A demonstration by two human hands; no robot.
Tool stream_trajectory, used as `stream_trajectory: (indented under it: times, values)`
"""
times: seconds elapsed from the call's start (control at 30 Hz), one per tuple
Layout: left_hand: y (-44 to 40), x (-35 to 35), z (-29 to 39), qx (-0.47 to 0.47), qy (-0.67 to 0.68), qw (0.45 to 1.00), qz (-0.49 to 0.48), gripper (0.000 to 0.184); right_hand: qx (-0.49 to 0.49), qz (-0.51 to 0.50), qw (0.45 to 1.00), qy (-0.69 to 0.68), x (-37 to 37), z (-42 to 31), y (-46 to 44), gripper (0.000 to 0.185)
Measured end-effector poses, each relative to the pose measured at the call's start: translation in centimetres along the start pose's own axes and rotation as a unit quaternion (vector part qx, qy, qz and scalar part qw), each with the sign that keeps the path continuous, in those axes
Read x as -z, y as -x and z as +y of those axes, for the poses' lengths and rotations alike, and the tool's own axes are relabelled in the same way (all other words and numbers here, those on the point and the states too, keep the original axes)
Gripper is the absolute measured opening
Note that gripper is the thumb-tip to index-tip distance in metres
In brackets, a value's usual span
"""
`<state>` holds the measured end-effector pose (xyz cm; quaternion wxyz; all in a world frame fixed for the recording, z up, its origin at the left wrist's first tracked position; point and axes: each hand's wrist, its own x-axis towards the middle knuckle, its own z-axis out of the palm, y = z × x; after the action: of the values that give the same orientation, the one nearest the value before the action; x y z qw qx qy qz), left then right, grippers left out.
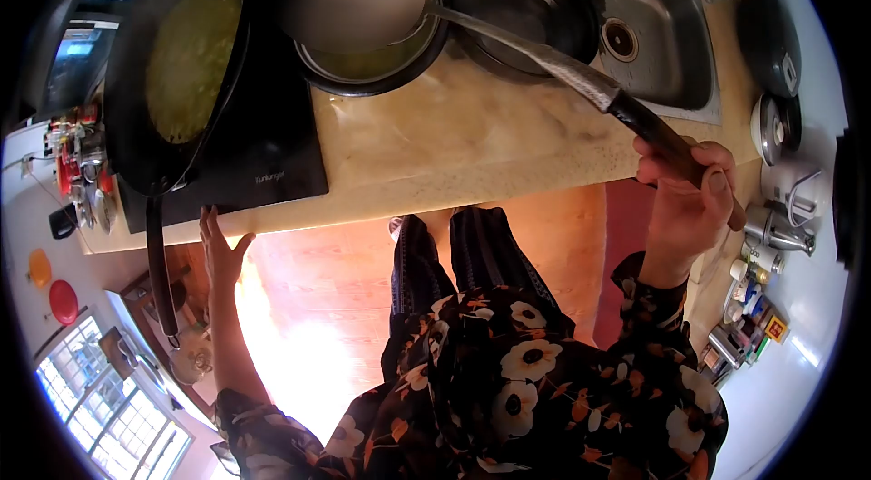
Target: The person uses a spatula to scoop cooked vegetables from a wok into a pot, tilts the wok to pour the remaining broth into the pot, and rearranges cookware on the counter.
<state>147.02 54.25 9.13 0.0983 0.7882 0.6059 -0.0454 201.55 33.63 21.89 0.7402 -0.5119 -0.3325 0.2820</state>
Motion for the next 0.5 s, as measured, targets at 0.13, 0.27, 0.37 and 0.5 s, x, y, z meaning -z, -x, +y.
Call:
stream_trajectory:
  times: [0.13, 0.27, 0.37, 0.5]
  values:
    - [0.0, -0.2, -0.4, -0.011, 0.002, 1.000, 0.002, 0.087, 0.026, -0.009, 1.000, 0.003, 0.6, -0.3, -0.1, 0.032]
    - [0.0, -0.4, -0.8, -0.017, 0.009, 1.000, 0.001, 0.087, 0.021, -0.048, 0.998, 0.047, 1.2, 0.4, 0.5, 0.031]
    - [-0.2, -0.4, -1.0, -0.027, 0.023, 0.999, 0.000, 0.087, 0.005, -0.099, 0.991, 0.092, -0.2, 1.0, 1.1, 0.030]
    - [1.6, -0.2, 2.5, 0.010, 0.010, 0.998, 0.055, 0.078, 0.028, -0.154, 0.982, 0.109, -0.2, 0.9, 1.2, 0.027]
